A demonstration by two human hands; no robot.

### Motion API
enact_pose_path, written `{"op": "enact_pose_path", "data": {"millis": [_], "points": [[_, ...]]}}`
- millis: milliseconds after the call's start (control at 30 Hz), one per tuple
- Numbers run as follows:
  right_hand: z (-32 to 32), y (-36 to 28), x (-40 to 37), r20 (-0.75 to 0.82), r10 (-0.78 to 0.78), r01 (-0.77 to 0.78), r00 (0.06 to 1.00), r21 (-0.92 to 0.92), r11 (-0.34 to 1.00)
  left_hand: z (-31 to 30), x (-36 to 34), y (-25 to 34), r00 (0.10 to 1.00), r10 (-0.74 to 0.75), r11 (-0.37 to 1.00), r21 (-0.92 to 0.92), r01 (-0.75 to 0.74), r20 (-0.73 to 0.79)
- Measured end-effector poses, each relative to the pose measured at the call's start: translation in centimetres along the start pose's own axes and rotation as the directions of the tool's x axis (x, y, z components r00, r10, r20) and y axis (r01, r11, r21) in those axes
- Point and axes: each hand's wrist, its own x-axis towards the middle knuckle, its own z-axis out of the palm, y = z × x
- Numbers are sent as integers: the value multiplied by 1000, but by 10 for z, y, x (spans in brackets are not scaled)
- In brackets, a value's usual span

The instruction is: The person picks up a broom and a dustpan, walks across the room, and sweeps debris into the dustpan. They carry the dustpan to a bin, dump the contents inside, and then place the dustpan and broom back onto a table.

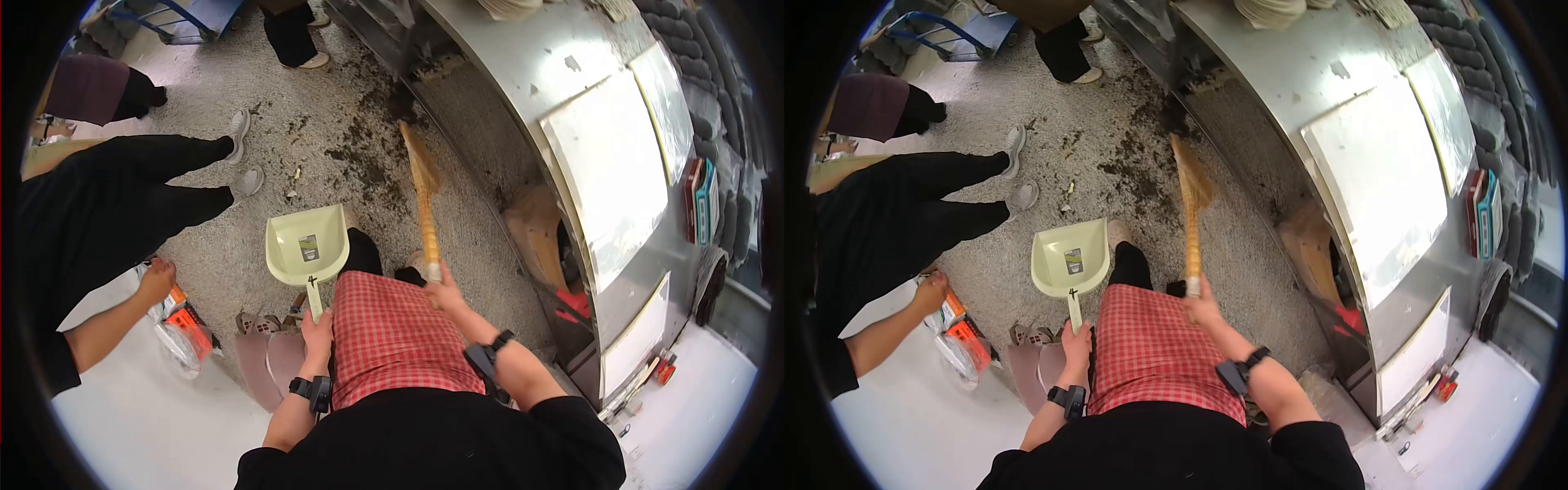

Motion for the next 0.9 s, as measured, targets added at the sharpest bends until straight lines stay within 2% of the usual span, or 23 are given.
{"op": "enact_pose_path", "data": {"millis": [100, 133, 200, 300, 400, 467, 533, 567, 633, 733, 767, 833, 900], "points": [[10, -77, -14, -27, 113, -115, 993, -81, 990, -9, 32, 19, 999, -31, 999, 22, 31, -9], [26, -89, 1, -54, 102, -106, 993, -83, 991, -13, 48, 23, 1000, -13, 1000, 17, 13, 0], [67, -108, 43, -104, 79, -89, 991, -92, 992, -27, 83, 29, 1000, 23, 1000, 7, -24, 9], [126, -127, 136, -188, 31, -21, 982, 54, 998, -49, 106, 71, 1000, -14, 1000, -2, 14, 1], [162, -152, 171, -36, 102, -105, 994, -75, 992, -69, 125, 92, 999, 8, 999, 31, -7, -39], [139, -112, 171, -43, 27, -35, 999, -189, 981, -75, 135, 106, 997, 23, 991, 129, -13, -74], [105, -121, 135, 7, 143, -137, 990, -239, 961, -78, 146, 110, 995, -77, 995, 57, 80, -61], [90, -137, 116, 46, 129, -121, 991, -158, 980, -79, 151, 112, 991, -121, 992, 17, 122, -55], [76, -181, 79, 64, 130, -115, 990, -199, 973, -79, 157, 117, 993, -104, 994, 39, 106, -47], [94, -240, 53, 76, 159, -150, 984, -110, 983, -78, 158, 118, 997, -63, 997, 42, 64, -35], [97, -255, 58, 158, 127, -137, 979, 52, 989, -79, 160, 123, 999, -43, 998, 41, 44, -32], [117, -280, 74, 214, 143, -208, 966, 319, 925, -83, 160, 136, 995, -85, 996, 18, 86, -47], [101, -282, 120, 120, 126, -120, 985, -53, 991, -92, 161, 143, 994, -87, 996, 8, 88, -65]]}}
